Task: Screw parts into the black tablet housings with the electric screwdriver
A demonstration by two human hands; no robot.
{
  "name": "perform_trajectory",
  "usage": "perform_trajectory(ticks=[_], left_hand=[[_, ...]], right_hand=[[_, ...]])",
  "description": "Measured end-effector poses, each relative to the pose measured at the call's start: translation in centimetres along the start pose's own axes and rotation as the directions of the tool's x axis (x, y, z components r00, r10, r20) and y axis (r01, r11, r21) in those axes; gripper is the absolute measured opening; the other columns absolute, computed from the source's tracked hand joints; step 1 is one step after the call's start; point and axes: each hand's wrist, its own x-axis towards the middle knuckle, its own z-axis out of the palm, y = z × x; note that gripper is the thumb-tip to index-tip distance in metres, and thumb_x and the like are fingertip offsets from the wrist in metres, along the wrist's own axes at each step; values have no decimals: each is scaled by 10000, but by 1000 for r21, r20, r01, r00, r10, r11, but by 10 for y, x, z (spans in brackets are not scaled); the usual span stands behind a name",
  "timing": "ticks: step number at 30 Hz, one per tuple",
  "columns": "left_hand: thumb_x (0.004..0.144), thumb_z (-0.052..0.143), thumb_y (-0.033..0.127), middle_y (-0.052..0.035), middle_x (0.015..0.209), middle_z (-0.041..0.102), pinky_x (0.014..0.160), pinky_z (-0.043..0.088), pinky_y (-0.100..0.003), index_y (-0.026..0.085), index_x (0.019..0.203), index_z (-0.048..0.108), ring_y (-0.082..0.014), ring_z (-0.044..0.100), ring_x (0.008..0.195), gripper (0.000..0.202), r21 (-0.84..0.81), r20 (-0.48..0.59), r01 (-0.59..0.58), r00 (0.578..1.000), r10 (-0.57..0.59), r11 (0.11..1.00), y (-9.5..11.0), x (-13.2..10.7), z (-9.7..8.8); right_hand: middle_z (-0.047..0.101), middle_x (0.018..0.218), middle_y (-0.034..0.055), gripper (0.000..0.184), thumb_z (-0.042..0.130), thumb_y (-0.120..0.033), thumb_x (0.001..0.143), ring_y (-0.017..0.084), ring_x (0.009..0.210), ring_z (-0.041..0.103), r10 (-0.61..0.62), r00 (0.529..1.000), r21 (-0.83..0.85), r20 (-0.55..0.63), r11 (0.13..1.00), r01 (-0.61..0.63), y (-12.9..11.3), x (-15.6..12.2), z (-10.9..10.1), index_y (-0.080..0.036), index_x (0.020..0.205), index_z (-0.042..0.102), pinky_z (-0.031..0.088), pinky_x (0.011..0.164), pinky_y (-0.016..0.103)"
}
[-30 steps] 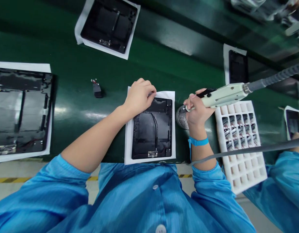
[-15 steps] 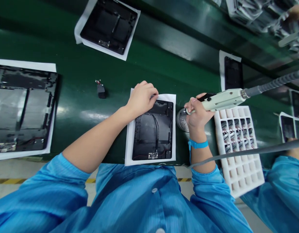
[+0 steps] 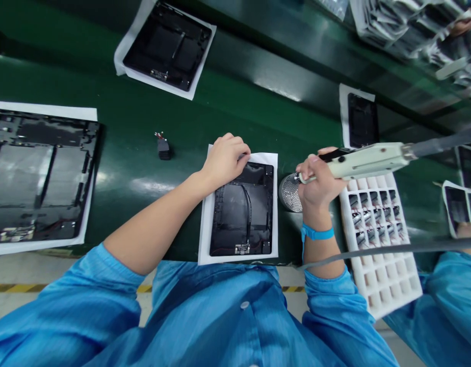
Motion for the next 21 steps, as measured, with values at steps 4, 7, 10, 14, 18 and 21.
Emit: perform_trajectory(ticks=[4, 7, 10, 14, 18, 21], left_hand=[[1127, 632, 259, -131, 1124, 829, 1028, 537, -545, 220, 1081, 889, -365, 701, 1155, 263, 2, 9, -4, 1000, 4, 1000, 1, 1, 0], [1131, 622, 260, -142, 1135, 826, 1028, 533, -552, 207, 1099, 891, -376, 696, 1168, 276, 8, 8, -1, 1000, 1, 1000, 3, 0, 0], [1137, 607, 255, -147, 1136, 824, 1004, 530, -548, 204, 1107, 890, -383, 691, 1170, 289, 19, 16, -3, 1000, 2, 1000, 6, -1, 0], [1157, 591, 256, -141, 1115, 810, 974, 518, -533, 205, 1108, 884, -378, 680, 1148, 302, 25, 25, -8, 1000, 8, 1000, 9, -1, -1], [1164, 595, 251, -141, 1093, 804, 951, 506, -523, 197, 1102, 881, -376, 671, 1133, 298, 37, 33, -8, 999, 7, 999, 10, -1, -1], [1166, 586, 245, -139, 1095, 808, 942, 501, -518, 202, 1096, 879, -368, 665, 1115, 304, 41, 27, -18, 999, 17, 999, 10, -2, -1]], right_hand=[[341, 561, -164, 295, 909, -447, 870, 100, 415, 420, -40, 998, 81, 53, 996, 36, -9, 5, 26, -289, 992, 692, 525, 519, 305], [398, 619, -136, 346, 914, -547, 943, 89, 435, 433, -32, 993, 89, 115, 996, 22, 2, 4, 43, -297, 1000, 682, 514, 526, 301], [398, 614, -131, 405, 918, -621, 958, 89, 435, 441, -28, 989, 79, 148, 997, 16, 16, 1, 48, -299, 996, 675, 499, 523, 297], [342, 599, -142, 362, 886, -598, 979, 96, 432, 444, -45, 989, 47, 139, 998, 39, 24, -1, 46, -298, 990, 685, 505, 526, 304], [335, 576, -148, 317, 882, -531, 963, 93, 422, 436, -27, 991, 61, 133, 998, 19, 22, -3, 47, -292, 945, 675, 515, 519, 297], [374, 545, -147, 293, 899, -458, 928, 89, 412, 426, 7, 992, 85, 130, 996, -19, 21, -4, 48, -284, 889, 668, 513, 508, 288]])
